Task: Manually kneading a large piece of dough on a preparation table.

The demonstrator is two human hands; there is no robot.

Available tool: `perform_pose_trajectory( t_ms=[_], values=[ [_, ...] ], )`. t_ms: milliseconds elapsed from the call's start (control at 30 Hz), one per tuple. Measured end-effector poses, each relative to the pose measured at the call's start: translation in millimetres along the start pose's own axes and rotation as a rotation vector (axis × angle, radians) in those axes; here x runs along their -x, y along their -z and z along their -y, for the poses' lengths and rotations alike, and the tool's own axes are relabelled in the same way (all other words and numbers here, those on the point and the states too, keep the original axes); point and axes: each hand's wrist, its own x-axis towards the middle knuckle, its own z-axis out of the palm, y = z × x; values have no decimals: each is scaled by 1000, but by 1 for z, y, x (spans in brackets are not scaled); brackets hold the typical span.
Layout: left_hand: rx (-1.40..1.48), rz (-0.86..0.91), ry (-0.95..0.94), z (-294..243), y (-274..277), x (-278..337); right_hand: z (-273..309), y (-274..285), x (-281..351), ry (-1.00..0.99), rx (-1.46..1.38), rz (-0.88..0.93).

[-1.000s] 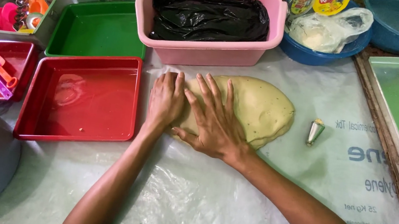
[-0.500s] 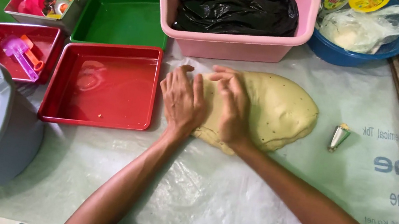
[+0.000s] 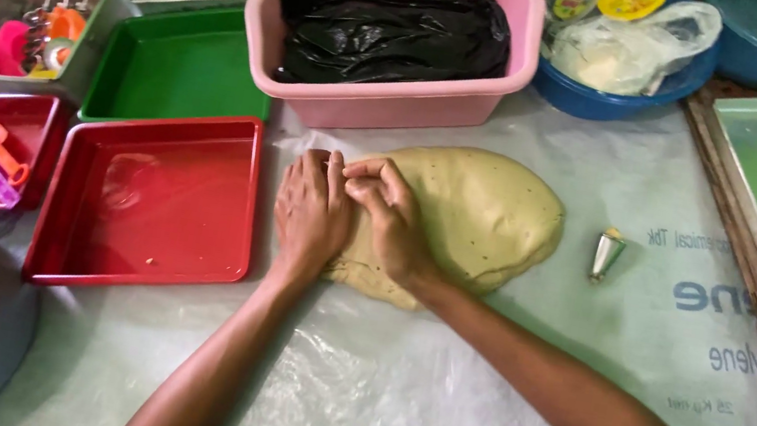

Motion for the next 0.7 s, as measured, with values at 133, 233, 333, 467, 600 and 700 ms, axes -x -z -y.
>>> perform_pose_trajectory(
  t_ms=[133,233,333,467,600,700],
  values=[
    [-146,-37,-111,12,-15,0,49,52,-1,470,505,51],
    [-353,-95,-209,12,-25,-9,75,80,3,796,901,117],
    [-520,-97,-329,9,-47,-18,70,88,11,753,979,61],
    [-263,-55,-595,-46,-79,-29,76,96,1,483,743,-163],
    [-214,147,-474,-88,-66,-9,75,109,-7,231,443,-314],
    [-266,157,-480,-90,-64,-9,78,131,-23,176,804,-196]
  ],
)
